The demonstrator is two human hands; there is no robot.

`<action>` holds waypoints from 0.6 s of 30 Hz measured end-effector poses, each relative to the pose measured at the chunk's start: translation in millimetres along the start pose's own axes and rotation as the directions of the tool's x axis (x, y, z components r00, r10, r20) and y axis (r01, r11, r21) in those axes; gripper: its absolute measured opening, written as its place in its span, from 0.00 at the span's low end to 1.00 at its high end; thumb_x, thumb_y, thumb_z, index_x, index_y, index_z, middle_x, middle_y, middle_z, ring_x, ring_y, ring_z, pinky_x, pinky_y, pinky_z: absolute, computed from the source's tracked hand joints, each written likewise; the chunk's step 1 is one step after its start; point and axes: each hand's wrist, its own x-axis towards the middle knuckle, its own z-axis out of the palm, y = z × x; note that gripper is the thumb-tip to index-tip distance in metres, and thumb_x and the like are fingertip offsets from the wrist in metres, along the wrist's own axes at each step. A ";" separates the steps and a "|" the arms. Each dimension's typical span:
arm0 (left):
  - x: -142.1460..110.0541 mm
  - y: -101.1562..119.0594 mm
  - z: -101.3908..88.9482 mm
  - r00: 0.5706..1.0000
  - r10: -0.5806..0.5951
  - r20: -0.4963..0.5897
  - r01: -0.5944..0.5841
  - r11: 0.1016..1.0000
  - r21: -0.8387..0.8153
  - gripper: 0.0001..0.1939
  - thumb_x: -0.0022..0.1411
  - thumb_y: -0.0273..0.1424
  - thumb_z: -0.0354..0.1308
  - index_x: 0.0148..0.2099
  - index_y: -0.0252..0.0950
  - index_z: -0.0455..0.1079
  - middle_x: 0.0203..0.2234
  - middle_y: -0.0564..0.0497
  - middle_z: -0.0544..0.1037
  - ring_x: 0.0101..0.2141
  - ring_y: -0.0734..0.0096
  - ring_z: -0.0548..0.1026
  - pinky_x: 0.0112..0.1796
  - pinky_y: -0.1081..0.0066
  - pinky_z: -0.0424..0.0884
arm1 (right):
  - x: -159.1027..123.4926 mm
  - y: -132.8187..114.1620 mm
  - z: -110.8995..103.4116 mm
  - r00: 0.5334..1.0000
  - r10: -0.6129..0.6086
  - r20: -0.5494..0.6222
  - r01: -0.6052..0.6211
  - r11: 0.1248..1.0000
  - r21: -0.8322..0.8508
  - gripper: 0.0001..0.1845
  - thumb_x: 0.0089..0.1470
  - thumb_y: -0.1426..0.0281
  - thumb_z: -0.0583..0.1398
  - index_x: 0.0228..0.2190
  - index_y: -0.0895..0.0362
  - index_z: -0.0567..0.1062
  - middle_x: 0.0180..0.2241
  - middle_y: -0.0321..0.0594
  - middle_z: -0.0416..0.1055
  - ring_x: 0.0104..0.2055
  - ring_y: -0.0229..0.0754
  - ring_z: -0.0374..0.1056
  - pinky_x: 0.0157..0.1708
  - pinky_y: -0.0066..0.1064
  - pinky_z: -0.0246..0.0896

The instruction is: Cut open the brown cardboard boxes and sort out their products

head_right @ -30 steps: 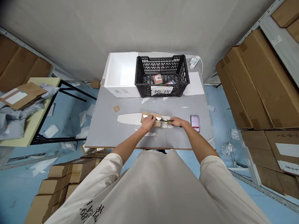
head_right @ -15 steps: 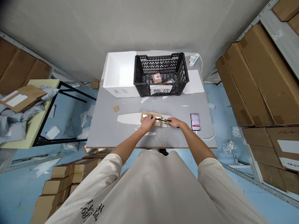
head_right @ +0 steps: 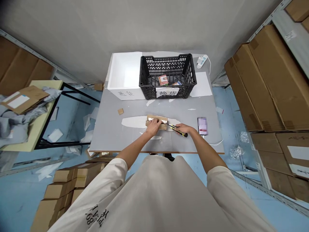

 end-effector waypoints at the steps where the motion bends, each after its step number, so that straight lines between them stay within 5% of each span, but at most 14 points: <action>1: -0.2 0.5 -0.6 1.000 0.003 0.002 -0.003 1.000 0.002 0.26 0.60 0.25 0.62 0.59 0.42 0.61 0.55 0.41 0.66 0.56 0.51 0.65 0.56 0.56 0.59 | -0.7 -0.1 0.9 0.999 -0.011 -0.030 0.012 1.000 0.007 0.19 0.53 0.51 0.63 0.29 0.54 0.72 0.23 0.34 0.71 0.25 0.38 0.64 0.24 0.27 0.56; 7: -0.3 2.3 -14.1 0.999 0.014 -0.052 -0.018 0.996 -0.088 0.28 0.65 0.37 0.58 0.64 0.40 0.57 0.57 0.40 0.66 0.57 0.48 0.65 0.57 0.54 0.59 | -4.9 -4.9 11.9 0.962 -0.066 -0.266 0.100 0.988 0.117 0.19 0.56 0.51 0.61 0.35 0.54 0.73 0.30 0.37 0.76 0.29 0.39 0.69 0.29 0.28 0.63; 10: 3.8 -0.4 -21.5 0.993 -0.024 -0.113 0.010 0.992 -0.125 0.22 0.69 0.31 0.49 0.64 0.41 0.59 0.58 0.41 0.66 0.59 0.52 0.64 0.60 0.54 0.56 | -17.3 -5.8 16.8 0.936 -0.089 -0.341 0.130 0.986 0.100 0.22 0.60 0.50 0.58 0.45 0.53 0.74 0.32 0.37 0.77 0.30 0.41 0.71 0.33 0.31 0.66; 14: 13.3 -7.0 -20.1 0.992 0.002 -0.129 -0.018 0.992 -0.127 0.27 0.64 0.25 0.51 0.65 0.40 0.59 0.64 0.42 0.61 0.65 0.54 0.57 0.64 0.53 0.50 | -34.1 -8.7 29.8 0.873 -0.206 -0.442 0.143 0.975 -0.172 0.25 0.66 0.51 0.50 0.52 0.49 0.75 0.38 0.39 0.78 0.39 0.46 0.73 0.43 0.37 0.67; 18: 22.3 -9.0 -10.0 0.995 -0.030 -0.099 0.015 0.987 -0.157 0.27 0.64 0.27 0.53 0.65 0.40 0.61 0.63 0.41 0.64 0.65 0.53 0.57 0.65 0.52 0.48 | -36.1 -8.5 46.0 0.819 -0.356 -0.449 0.107 0.865 -0.490 0.25 0.66 0.53 0.52 0.58 0.47 0.73 0.47 0.44 0.75 0.52 0.53 0.68 0.52 0.42 0.63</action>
